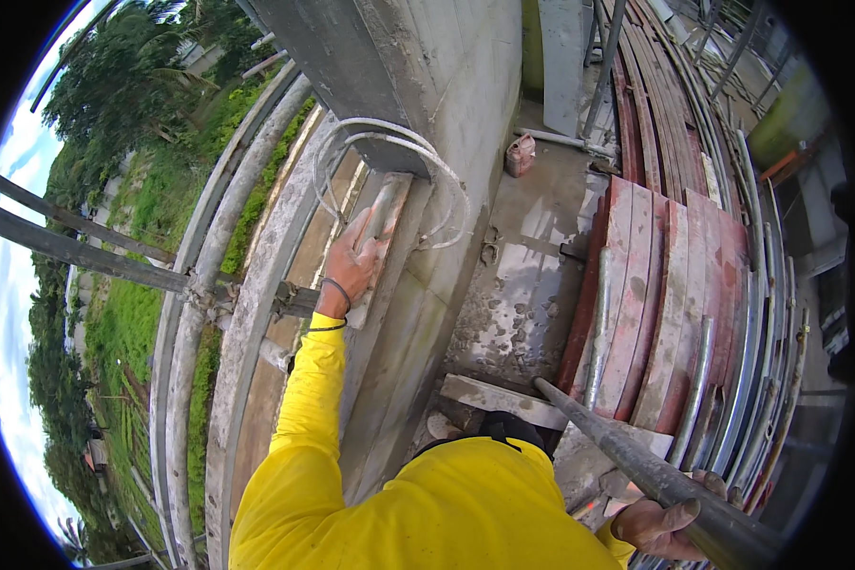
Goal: The person smooths a freshly poured concrete beam using a trowel, then mixes additional cement on a board with a trowel and a bucket of water. The person walks along the scaffolding to reach the work area.
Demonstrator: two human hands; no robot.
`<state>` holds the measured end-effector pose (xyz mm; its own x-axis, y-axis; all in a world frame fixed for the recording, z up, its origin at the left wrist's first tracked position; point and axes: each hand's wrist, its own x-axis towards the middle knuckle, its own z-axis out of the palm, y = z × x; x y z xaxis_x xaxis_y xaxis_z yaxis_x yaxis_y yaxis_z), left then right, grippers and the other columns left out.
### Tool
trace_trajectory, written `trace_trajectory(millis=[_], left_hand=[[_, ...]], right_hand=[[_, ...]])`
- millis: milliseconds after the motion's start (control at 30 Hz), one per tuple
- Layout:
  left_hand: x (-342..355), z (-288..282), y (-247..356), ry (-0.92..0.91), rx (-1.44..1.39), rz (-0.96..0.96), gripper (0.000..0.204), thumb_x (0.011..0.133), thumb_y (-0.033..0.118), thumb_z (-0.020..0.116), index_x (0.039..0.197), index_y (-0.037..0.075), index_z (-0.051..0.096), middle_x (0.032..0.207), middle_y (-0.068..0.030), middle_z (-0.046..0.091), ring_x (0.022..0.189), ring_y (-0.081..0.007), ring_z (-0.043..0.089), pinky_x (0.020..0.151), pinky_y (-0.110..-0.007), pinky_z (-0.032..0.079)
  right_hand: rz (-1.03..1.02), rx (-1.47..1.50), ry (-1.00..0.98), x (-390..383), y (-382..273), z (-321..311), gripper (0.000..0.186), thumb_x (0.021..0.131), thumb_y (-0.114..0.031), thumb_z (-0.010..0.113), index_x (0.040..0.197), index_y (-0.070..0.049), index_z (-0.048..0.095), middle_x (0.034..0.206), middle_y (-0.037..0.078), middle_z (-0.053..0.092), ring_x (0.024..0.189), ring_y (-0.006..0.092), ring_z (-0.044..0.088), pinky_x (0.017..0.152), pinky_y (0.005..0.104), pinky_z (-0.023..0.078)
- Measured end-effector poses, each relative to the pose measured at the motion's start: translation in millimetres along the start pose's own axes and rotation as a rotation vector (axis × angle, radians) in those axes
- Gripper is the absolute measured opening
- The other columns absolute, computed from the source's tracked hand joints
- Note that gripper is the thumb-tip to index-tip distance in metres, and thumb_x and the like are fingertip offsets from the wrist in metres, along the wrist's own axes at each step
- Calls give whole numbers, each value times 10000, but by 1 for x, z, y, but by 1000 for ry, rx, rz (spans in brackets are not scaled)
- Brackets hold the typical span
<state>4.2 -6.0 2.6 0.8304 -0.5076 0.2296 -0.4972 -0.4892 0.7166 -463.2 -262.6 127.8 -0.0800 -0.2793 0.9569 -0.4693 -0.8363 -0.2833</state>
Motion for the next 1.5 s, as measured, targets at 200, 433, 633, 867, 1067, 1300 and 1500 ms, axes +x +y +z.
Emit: trace_trajectory(millis=[200, 433, 633, 867, 1067, 1300, 1500], left_hand=[[6, 1, -6, -8, 26, 12, 566, 934, 174, 578, 1490, 75, 538, 1412, -222, 626, 1313, -336, 598, 1113, -382, 425], [3, -6, 0, -39, 16, -33, 568, 933, 178, 573, 1489, 67, 535, 1417, -232, 620, 1326, -343, 589, 1125, -379, 415], [8, -7, -8, -53, 33, -25, 579, 929, 173, 577, 1494, 60, 525, 1425, -236, 612, 1337, -346, 578, 1136, -384, 403], [9, -11, -18, 57, 91, -64, 590, 936, 153, 575, 1507, 30, 496, 1429, -281, 589, 1340, -384, 573, 1127, -395, 420], [-7, 36, -4, 115, 27, -48, 578, 959, 176, 561, 1515, 37, 489, 1458, -257, 575, 1366, -381, 549, 1147, -399, 399], [-21, 29, 13, 19, 37, -24, 602, 948, 131, 561, 1534, 45, 459, 1457, -270, 563, 1356, -399, 553, 1150, -416, 406], [-12, 11, -26, 103, 94, -177, 636, 923, 161, 546, 1541, 49, 450, 1448, -284, 564, 1326, -405, 577, 1130, -409, 422]], right_hand=[[65, 41, 4, 1, -7, -3, 749, 926, -316, 689, 1387, 153, 331, 906, 178, 634, 747, 258, 613, 658, 352, 520], [171, 108, -31, -4, -8, -7, 704, 939, -305, 694, 1394, 110, 352, 998, 188, 621, 817, 267, 614, 710, 368, 525], [69, 50, 16, 6, -16, 10, 761, 917, -357, 697, 1375, 148, 360, 870, 157, 628, 699, 243, 601, 589, 336, 503], [100, 101, 31, 2, -14, 7, 780, 919, -311, 714, 1412, 145, 317, 903, 193, 621, 712, 261, 607, 569, 357, 514], [88, 127, 54, 0, -13, 7, 817, 919, -282, 731, 1459, 131, 277, 971, 230, 614, 744, 284, 619, 563, 376, 527], [77, 140, 66, -7, 3, 2, 853, 917, -256, 721, 1511, 124, 240, 1083, 248, 598, 814, 295, 624, 626, 384, 541], [82, 206, 30, 3, -15, 7, 895, 921, -239, 703, 1541, 141, 181, 1131, 241, 586, 848, 287, 619, 671, 380, 533]])
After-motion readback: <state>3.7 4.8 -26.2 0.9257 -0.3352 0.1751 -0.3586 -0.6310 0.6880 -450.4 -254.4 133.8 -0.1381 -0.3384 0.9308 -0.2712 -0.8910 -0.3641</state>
